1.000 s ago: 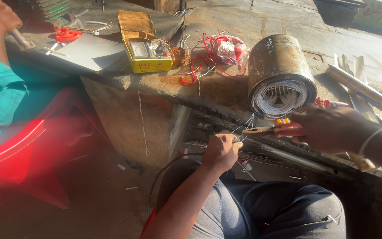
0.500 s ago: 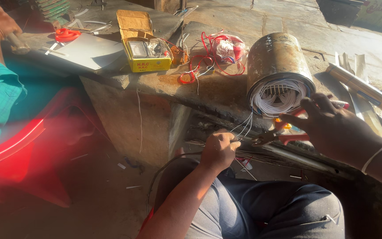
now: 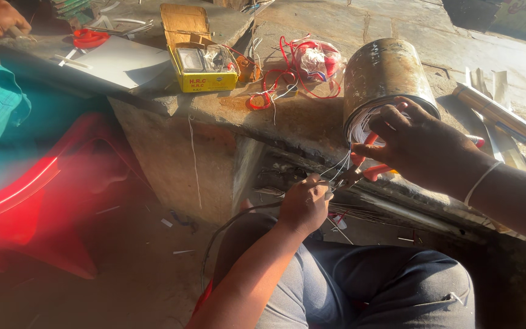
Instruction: The person strips insulation from several colored wires using pliers, twists the exposed strands, and then wraps the connections with blue electrical tape. A second person works on a motor stator in the background.
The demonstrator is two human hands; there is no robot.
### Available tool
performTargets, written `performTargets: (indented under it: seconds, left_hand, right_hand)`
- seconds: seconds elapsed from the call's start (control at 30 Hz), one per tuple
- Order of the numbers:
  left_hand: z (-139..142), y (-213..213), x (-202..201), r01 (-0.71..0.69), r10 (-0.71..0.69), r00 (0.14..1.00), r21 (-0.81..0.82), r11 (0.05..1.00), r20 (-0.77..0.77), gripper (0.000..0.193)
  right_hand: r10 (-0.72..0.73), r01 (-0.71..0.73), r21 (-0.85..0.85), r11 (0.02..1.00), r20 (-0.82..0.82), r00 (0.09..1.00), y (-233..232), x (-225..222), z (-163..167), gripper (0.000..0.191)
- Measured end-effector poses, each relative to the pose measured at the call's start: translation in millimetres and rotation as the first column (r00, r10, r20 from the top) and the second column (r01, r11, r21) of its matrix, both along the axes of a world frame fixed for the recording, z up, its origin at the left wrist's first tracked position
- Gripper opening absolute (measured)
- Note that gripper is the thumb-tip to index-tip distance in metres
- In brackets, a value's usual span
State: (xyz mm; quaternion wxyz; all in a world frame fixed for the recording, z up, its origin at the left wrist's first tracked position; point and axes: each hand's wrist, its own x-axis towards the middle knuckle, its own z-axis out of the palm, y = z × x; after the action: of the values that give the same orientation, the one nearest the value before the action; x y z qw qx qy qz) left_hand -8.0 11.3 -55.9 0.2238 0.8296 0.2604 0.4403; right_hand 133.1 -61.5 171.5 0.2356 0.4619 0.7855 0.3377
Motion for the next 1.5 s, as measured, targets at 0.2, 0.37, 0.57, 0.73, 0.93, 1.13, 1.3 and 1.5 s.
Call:
performTargets:
  seconds: [0.2,0.37,0.57,0.73,0.93,1.13,1.3,1.5]
  left_hand:
    - [-2.5,0.9,3.3,-0.013,0.014,1.000,0.017,1.000,-0.027,0.007]
    - [-3.0,1.5,5.9,-0.042,0.045,0.995,0.034,0.999,-0.089,0.009]
    - [-0.1,-0.8,0.9,0.014,-0.013,1.000,-0.056,0.998,0.025,0.005]
    - [4.1,-2.2,-1.4,0.022,-0.019,0.999,-0.081,0.996,0.039,0.004]
    - [3.3,1.2,0.6,0.013,-0.010,0.999,-0.055,0.998,0.046,0.012]
    - [3.2,9.5,3.4,0.092,-0.091,0.996,-0.504,0.859,0.028,0.021]
    - [-9.9,15.1,16.2,0.036,-0.124,0.991,-0.815,0.578,-0.045,0.026]
    - [-31.8,34.5,37.4,0.360,-0.389,0.884,-0.908,0.214,0.259,0.027]
  right_hand:
    - [-0.006,0.014,-0.056,0.998,0.154,0.988,7.1,-15.5,5.0,0.055]
    - [-0.013,0.031,-0.076,0.997,0.224,0.975,5.8,-20.4,6.3,0.052]
    - [0.044,-0.025,-0.082,0.996,0.248,0.968,5.8,-5.8,1.0,0.044]
    - [0.112,-0.099,-0.061,0.993,0.277,0.954,3.4,6.6,-9.4,0.052]
    - [-0.070,0.087,-0.100,0.991,0.167,0.984,-15.3,24.3,-16.9,0.053]
    - [0.059,-0.056,0.399,0.915,0.005,0.998,-37.6,73.7,-61.1,0.051]
    - [-0.906,0.501,-0.758,0.419,-0.312,0.286,-62.2,106.5,-87.8,0.054]
    - [-0.935,0.297,-0.951,0.088,-0.182,-0.305,-91.5,80.4,-113.0,0.055]
